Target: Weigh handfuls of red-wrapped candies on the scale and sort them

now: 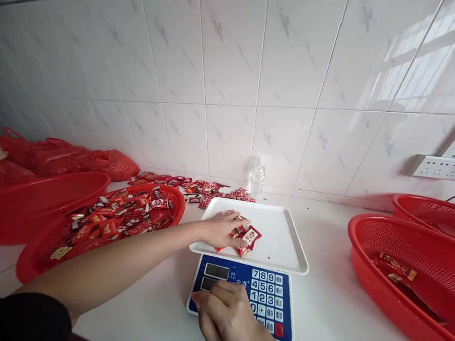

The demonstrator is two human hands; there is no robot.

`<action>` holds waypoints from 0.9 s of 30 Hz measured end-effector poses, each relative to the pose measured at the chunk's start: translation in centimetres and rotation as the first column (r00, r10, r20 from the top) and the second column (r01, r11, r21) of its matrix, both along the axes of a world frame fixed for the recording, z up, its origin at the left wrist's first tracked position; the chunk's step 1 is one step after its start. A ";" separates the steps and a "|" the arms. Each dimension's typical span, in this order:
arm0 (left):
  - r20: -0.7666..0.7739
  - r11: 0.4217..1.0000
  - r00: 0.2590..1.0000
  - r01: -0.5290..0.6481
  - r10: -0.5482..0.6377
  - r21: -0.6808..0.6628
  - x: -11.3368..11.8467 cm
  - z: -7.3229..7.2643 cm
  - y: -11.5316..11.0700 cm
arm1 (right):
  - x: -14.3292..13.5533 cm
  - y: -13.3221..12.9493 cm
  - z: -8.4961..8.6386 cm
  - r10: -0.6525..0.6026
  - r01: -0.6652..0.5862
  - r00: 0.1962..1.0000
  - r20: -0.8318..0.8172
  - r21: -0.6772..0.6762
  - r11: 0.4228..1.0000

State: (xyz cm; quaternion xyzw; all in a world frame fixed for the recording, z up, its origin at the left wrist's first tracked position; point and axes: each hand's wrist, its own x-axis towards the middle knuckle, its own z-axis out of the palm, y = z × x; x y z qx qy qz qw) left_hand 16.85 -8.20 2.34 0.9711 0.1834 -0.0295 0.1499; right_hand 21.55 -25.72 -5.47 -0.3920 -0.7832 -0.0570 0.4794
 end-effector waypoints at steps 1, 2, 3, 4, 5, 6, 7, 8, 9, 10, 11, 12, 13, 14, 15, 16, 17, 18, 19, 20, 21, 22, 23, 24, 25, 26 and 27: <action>0.001 1.000 1.000 0.006 -0.006 0.012 -0.2 -0.2 -0.4 | 0.0 0.0 0.0 0.001 -0.001 1.000 0.000 -0.003 1.000; 0.018 0.999 1.000 0.010 -0.011 0.035 -0.3 -0.4 -0.7 | 0.0 0.0 0.0 0.002 -0.002 1.000 0.000 -0.006 1.000; 0.046 0.998 0.999 0.009 -0.012 0.066 -0.3 -0.8 -1.0 | 0.0 0.0 -0.1 0.001 -0.001 1.000 -0.001 -0.008 1.000; 0.081 0.995 0.997 0.003 -0.011 0.102 -0.2 -1.1 -1.2 | -0.1 -0.1 -0.1 -0.002 0.002 1.000 -0.001 -0.010 1.000; 0.114 0.990 0.993 -0.004 -0.012 0.139 0.0 -1.4 -1.3 | -0.1 -0.1 -0.2 -0.006 0.006 1.000 0.000 -0.013 1.000; 0.143 0.985 0.990 -0.009 -0.016 0.174 0.1 -1.7 -1.2 | -0.1 -0.1 -0.2 -0.010 0.010 1.000 0.000 -0.014 1.000; 0.163 0.978 0.986 -0.005 -0.029 0.209 0.4 -1.9 -1.1 | -0.1 -0.1 -0.2 -0.012 0.012 1.000 0.000 -0.013 1.000; 0.173 0.970 0.984 0.005 -0.049 0.244 0.6 -2.1 -1.0 | -0.1 0.0 -0.3 -0.011 0.011 1.000 -0.001 -0.011 1.000; 0.180 0.961 0.981 0.015 -0.067 0.278 0.8 -2.2 -0.8 | 0.0 0.0 -0.3 -0.008 0.008 1.000 -0.001 -0.010 1.000; 0.188 0.952 0.979 0.019 -0.080 0.306 1.0 -2.3 -0.6 | 0.0 0.0 -0.3 -0.003 0.003 1.000 -0.003 -0.005 1.000; 0.199 0.946 0.977 0.015 -0.083 0.325 1.2 -2.4 -0.4 | 0.1 0.0 -0.3 0.001 -0.001 1.000 -0.002 -0.001 1.000; 0.211 0.943 0.974 0.004 -0.079 0.333 1.4 -2.5 -0.3 | 0.1 0.0 -0.2 0.003 -0.003 1.000 0.000 0.004 1.000; 0.224 0.944 0.972 -0.009 -0.069 0.330 1.5 -2.5 -0.1 | 0.1 0.1 -0.2 0.002 -0.002 1.000 0.002 0.007 1.000; 0.237 0.947 0.970 -0.024 -0.055 0.319 1.6 -2.6 0.0 | 0.1 0.1 -0.2 -0.001 0.001 1.000 0.002 0.009 1.000; 0.251 0.953 0.967 -0.042 -0.037 0.302 1.6 -2.6 0.2 | 0.1 0.0 -0.1 -0.006 0.006 1.000 0.001 0.011 1.000; 0.268 0.958 0.963 -0.064 -0.014 0.278 1.7 -2.7 0.3 | 0.1 0.0 -0.1 -0.010 0.010 1.000 0.000 0.012 1.000; 0.296 0.965 0.955 -0.088 0.012 0.246 1.7 -2.7 0.5 | 0.1 0.0 0.0 -0.013 0.013 1.000 -0.002 0.014 1.000; 0.332 0.972 0.942 -0.111 0.037 0.207 1.7 -2.7 0.6 | 0.1 0.0 0.0 -0.014 0.014 1.000 -0.003 0.018 1.000; 0.371 0.977 0.927 -0.130 0.060 0.167 1.8 -2.6 0.8 | 0.0 0.0 0.1 -0.014 0.014 1.000 -0.002 0.022 1.000; 0.406 0.981 0.911 -0.143 0.079 0.131 1.9 -2.5 0.9 | 0.0 -0.1 0.1 -0.013 0.013 1.000 0.001 0.024 1.000; 0.435 0.983 0.896 -0.149 0.091 0.102 2.0 -2.4 1.1 | 0.0 -0.1 0.2 -0.012 0.012 1.000 0.005 0.024 1.000; 0.455 0.985 0.885 -0.152 0.098 0.083 2.1 -2.2 1.1 | -0.1 -0.1 0.2 -0.012 0.012 1.000 0.007 0.023 1.000; 0.468 0.986 0.878 -0.153 0.102 0.072 2.3 -2.0 1.1 | -0.1 -0.1 0.2 -0.014 0.014 1.000 0.010 0.022 1.000; 0.476 0.986 0.874 -0.150 0.101 0.067 2.6 -1.8 1.1 | -0.1 -0.1 0.2 -0.015 0.015 1.000 0.012 0.022 1.000; 0.483 0.988 0.870 -0.143 0.097 0.059 2.9 -1.6 1.0 | -0.1 -0.2 0.2 -0.017 0.016 1.000 0.012 0.022 1.000; 0.487 0.990 0.869 -0.132 0.090 0.053 3.3 -1.4 0.8 | -0.1 -0.2 0.2 -0.018 0.018 1.000 0.012 0.023 1.000; 0.488 0.992 0.869 -0.118 0.079 0.049 3.7 -1.3 0.5 | -0.1 -0.2 0.2 -0.020 0.020 1.000 0.011 0.024 1.000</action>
